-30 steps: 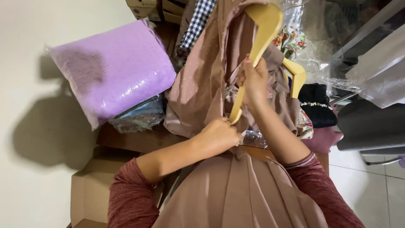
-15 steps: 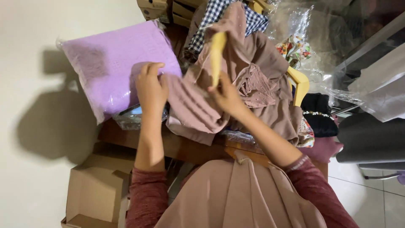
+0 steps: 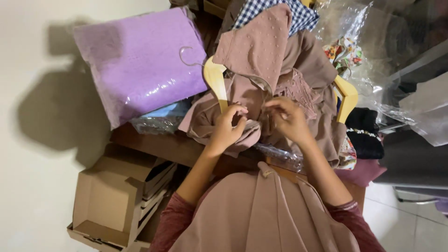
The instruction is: The person is putting clothes onto hangers and organizing them.
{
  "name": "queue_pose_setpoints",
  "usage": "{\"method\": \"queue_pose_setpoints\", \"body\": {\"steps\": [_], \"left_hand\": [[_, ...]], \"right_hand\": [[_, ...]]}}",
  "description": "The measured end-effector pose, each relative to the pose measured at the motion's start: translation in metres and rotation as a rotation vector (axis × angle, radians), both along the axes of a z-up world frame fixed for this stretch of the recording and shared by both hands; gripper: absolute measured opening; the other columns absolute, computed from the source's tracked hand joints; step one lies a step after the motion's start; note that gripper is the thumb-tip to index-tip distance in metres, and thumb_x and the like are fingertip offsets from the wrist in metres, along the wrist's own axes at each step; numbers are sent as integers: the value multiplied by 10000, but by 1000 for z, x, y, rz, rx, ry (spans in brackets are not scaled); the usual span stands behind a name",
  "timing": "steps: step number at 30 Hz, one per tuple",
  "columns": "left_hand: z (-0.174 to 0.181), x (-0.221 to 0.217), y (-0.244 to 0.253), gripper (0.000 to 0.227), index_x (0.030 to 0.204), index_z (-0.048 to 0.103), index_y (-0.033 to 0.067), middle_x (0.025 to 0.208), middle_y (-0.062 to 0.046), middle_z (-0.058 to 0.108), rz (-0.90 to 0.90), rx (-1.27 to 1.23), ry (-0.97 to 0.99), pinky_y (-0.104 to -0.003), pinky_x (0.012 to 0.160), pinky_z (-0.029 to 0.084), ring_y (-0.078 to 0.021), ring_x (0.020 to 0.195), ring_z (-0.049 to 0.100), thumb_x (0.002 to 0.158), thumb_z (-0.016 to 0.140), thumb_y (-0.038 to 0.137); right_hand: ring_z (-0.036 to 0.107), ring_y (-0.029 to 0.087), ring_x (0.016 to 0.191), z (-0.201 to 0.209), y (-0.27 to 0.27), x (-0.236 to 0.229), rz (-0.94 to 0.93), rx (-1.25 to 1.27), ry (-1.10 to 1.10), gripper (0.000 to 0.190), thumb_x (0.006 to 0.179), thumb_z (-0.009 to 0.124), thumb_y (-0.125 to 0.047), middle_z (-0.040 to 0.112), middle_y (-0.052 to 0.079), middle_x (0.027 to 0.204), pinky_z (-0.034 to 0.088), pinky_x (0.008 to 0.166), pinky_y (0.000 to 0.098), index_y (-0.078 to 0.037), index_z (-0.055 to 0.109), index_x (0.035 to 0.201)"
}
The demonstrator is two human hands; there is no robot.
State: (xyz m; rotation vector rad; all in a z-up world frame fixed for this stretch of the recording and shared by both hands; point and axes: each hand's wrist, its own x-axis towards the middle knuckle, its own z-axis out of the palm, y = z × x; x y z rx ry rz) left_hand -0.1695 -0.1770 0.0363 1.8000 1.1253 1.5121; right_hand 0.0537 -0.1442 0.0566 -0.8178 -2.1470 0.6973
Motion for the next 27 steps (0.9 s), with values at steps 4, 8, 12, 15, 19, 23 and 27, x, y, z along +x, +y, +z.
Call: {"method": "queue_pose_setpoints", "body": {"steps": [4,8,12,15,19,23,27], "left_hand": [[22,9,1,321,1070,633,36,1025,-154,699,-117,-19,87,-399,875,539,-332,975,692,812,793,137],[13,22,4,473,1111,661,43,1010,-164,711,-81,3,406,-457,817,533,-380,940,681,685,816,176],[-4,19,11,426,1160,650,72,1040,-161,721,-74,-131,452,-458,785,547,-371,938,697,795,828,202],[0,11,19,308,1222,676,118,1086,-136,749,-48,-229,410,-414,838,571,-329,969,725,933,777,151],[-13,-5,37,299,1167,595,53,1067,-75,715,-114,-378,-53,-294,816,570,-182,964,745,899,725,74],[-47,-12,44,106,1086,629,0,1032,-60,711,-250,-276,-302,-260,899,555,-125,990,700,1005,697,1],[-24,-12,33,117,1140,665,-11,1091,-49,741,-317,-318,-383,-256,936,550,-105,1025,696,1031,646,28]], "right_hand": [[690,192,950,-21,-15,5,-310,-312,55,344,865,730,13,698,105,1056,563,839,315,-16,659,1201],[657,171,861,-31,-18,-7,-406,-382,146,375,851,819,-76,704,88,941,542,782,301,-15,649,1180],[709,143,937,-12,-5,-11,-459,-43,44,172,920,795,-27,745,87,1023,569,844,298,-39,727,1077],[709,100,888,7,0,-22,-391,-52,50,157,940,796,-28,747,76,1007,583,800,269,-29,730,1083],[672,85,990,1,-3,-33,-193,-373,509,207,1007,699,-33,707,24,1079,557,892,240,-25,616,1197],[637,125,990,-2,-23,-52,-224,-34,168,354,900,805,-38,690,73,1070,510,886,258,22,619,1195],[592,31,804,-39,-23,-57,-286,-430,315,258,927,780,-59,702,-5,936,493,709,212,-14,655,1148]]}}
